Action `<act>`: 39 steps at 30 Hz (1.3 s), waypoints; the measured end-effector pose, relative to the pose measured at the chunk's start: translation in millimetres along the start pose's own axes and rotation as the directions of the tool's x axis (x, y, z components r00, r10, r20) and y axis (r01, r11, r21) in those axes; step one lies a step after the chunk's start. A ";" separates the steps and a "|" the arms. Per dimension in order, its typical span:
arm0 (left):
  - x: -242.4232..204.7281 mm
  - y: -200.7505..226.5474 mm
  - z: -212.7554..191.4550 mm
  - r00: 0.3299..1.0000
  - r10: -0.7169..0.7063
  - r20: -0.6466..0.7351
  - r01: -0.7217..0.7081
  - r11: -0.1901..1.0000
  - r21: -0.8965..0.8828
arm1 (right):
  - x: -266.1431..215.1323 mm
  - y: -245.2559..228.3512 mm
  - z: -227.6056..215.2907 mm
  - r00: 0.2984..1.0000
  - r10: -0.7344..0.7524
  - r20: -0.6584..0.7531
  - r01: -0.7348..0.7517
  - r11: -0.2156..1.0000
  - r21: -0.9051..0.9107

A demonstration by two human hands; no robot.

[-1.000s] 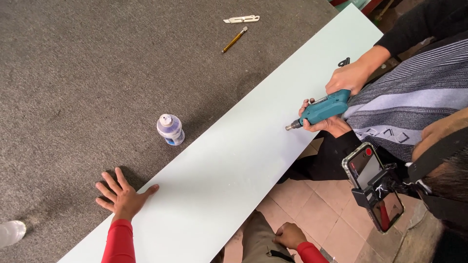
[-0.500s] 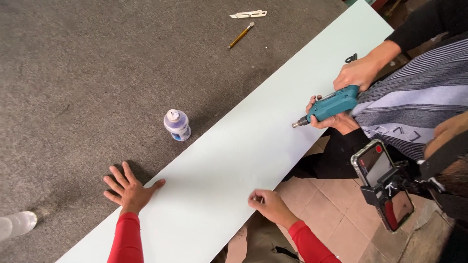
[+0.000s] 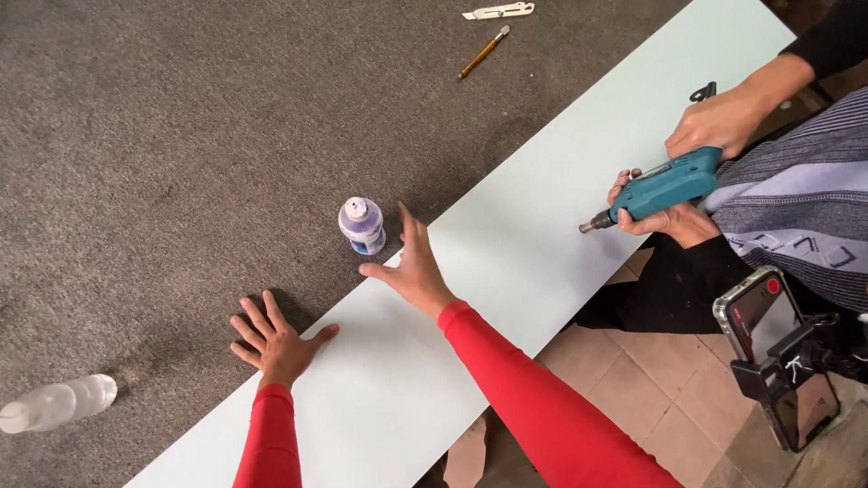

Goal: Using a power drill to finish or enlarge pre-drilled holes in a white board while applying a liquid lubricant or cleaner.

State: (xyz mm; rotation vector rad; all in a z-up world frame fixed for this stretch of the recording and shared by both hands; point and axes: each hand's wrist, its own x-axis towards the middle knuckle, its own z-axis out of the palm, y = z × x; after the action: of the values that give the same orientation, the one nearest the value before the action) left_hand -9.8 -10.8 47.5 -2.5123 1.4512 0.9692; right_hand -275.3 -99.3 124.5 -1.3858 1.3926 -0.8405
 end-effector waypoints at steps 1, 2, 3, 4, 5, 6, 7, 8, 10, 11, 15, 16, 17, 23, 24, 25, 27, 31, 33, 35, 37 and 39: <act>0.9 -2.0 1.0 1.000 0.005 0.005 -0.005 1.000 0.004 | 8.0 6.0 9.5 1.000 0.005 -0.006 -0.005 1.000 0.000; 1.6 -3.8 1.9 1.000 0.006 -0.006 -0.006 1.000 -0.006 | 16.0 12.0 18.6 0.991 -0.115 -0.066 0.112 0.992 -0.051; 3.2 -3.4 2.8 1.000 0.009 -0.017 -0.010 1.000 -0.017 | 25.2 17.7 25.7 0.964 -0.237 -0.121 0.224 0.968 -0.111; 3.6 -3.7 4.6 1.000 0.017 -0.012 -0.017 1.000 -0.016 | 29.6 15.3 28.3 0.964 -0.234 -0.128 0.220 0.969 -0.115; 4.3 -4.2 5.3 1.000 0.013 -0.022 -0.013 1.000 -0.017 | 34.8 12.3 31.2 0.954 -0.267 -0.137 0.255 0.962 -0.102; 4.7 -4.8 5.8 0.999 0.009 -0.031 -0.009 1.000 -0.019 | 39.8 9.1 34.2 0.943 -0.300 -0.145 0.290 0.953 -0.090; 4.3 -4.2 5.2 0.999 0.015 -0.031 -0.016 1.000 -0.018 | 43.3 11.1 38.7 0.942 -0.300 -0.151 0.289 0.953 -0.093; 3.7 -3.7 4.5 1.000 0.012 -0.025 -0.013 1.000 -0.024 | 46.6 12.9 43.3 0.952 -0.261 -0.158 0.243 0.962 -0.123; 3.9 -4.6 4.0 1.000 0.014 -0.018 -0.015 0.999 -0.028 | 47.2 8.1 45.0 0.961 -0.219 -0.171 0.194 0.969 -0.154; 5.6 -6.0 4.9 1.000 0.014 -0.015 -0.015 0.999 -0.028 | 45.1 2.4 42.6 0.963 -0.197 -0.183 0.174 0.976 -0.132; 18.1 -16.7 28.2 0.982 0.038 -0.183 -0.049 0.997 -0.055 | 18.0 -24.6 19.4 0.946 -0.239 -0.219 0.241 0.970 -0.021; 16.9 -16.2 27.0 0.982 0.041 -0.182 -0.052 0.997 -0.055 | 5.2 -24.8 11.9 0.945 -0.239 -0.221 0.240 0.971 -0.023; 16.6 -15.1 25.2 0.987 0.030 -0.155 -0.038 0.998 -0.050 | -6.9 -25.8 4.5 0.959 -0.173 -0.224 0.179 0.984 0.007; 15.5 -12.1 19.3 0.996 0.005 -0.093 -0.008 0.999 -0.040 | -88.7 -27.3 -45.2 0.920 0.329 -0.212 -0.293 0.939 0.181; 14.3 -10.2 17.1 0.997 -0.011 -0.072 0.008 0.999 -0.043 | -102.1 -27.0 -54.3 0.848 0.488 -0.207 -0.447 0.868 0.217; 13.1 -8.7 14.8 0.997 -0.007 -0.073 0.004 0.999 -0.043 | -114.5 -19.8 -62.4 0.847 0.487 -0.211 -0.445 0.868 0.218; 10.5 -5.3 9.4 0.999 -0.028 -0.021 0.027 0.999 -0.045 | -139.2 -5.7 -78.4 0.812 0.562 -0.157 -0.499 0.809 0.312; 11.3 -4.4 8.1 0.999 -0.047 0.022 0.047 0.999 -0.019 | -168.4 14.0 -104.2 0.723 0.674 -0.152 -0.566 0.704 0.430; 15.1 -8.4 13.9 0.999 -0.042 -0.033 0.042 0.999 -0.021 | -179.5 20.6 -117.3 0.683 0.720 -0.122 -0.538 0.609 0.583; 12.2 -5.4 10.5 0.999 -0.045 -0.024 0.045 0.999 -0.024 | -181.2 31.7 -128.6 0.648 0.753 -0.113 -0.536 0.556 0.635; 10.9 -4.8 11.3 0.999 -0.049 -0.015 0.049 0.998 -0.028 | -179.9 34.1 -138.6 0.612 0.785 -0.100 -0.530 0.501 0.684; 12.1 -7.7 14.9 0.997 -0.029 -0.077 0.025 0.998 -0.058 | -174.4 26.9 -146.1 0.478 0.872 -0.101 -0.446 0.340 0.828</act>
State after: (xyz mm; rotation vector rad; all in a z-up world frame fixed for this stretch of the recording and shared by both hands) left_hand -6.6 -10.2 27.1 -2.6314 1.4254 0.9315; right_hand -440.6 52.5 170.4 0.2045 1.6037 -1.0204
